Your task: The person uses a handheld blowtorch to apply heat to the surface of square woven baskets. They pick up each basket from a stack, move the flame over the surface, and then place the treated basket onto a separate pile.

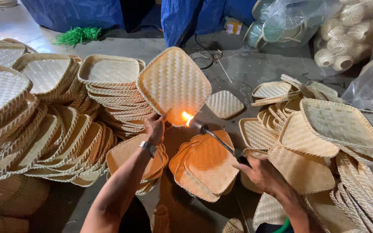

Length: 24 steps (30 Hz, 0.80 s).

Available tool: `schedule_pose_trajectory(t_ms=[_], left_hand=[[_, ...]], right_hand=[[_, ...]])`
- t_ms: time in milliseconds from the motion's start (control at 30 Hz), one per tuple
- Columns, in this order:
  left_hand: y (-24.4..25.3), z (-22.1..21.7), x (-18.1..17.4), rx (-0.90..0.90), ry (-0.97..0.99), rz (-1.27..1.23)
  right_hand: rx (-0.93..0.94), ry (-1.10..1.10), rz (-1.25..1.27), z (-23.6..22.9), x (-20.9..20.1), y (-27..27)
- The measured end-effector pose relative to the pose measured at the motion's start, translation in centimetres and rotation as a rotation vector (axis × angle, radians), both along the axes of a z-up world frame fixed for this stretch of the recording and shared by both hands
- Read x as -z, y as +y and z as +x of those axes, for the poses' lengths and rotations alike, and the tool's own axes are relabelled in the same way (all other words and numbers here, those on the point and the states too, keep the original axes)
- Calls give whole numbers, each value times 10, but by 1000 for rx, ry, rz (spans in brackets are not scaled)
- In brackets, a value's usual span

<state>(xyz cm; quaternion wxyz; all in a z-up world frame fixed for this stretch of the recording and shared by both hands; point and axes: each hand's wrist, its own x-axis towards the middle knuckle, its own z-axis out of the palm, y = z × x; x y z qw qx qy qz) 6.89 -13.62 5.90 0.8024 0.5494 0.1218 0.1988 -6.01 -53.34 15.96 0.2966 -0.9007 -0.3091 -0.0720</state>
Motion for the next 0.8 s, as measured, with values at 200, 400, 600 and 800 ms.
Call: schedule_pose_trajectory(t_ms=[200, 400, 600, 800], left_hand=[[27, -19, -5, -34, -140, 140], [44, -35, -2, 0, -95, 202], [43, -49, -11, 19, -52, 242], [48, -50, -9, 61, -51, 325]], right_hand=[[100, 128, -13, 3, -2, 7], [208, 109, -24, 16, 3, 3], [288, 6, -104, 29, 17, -7], [208, 88, -9, 30, 5, -7]])
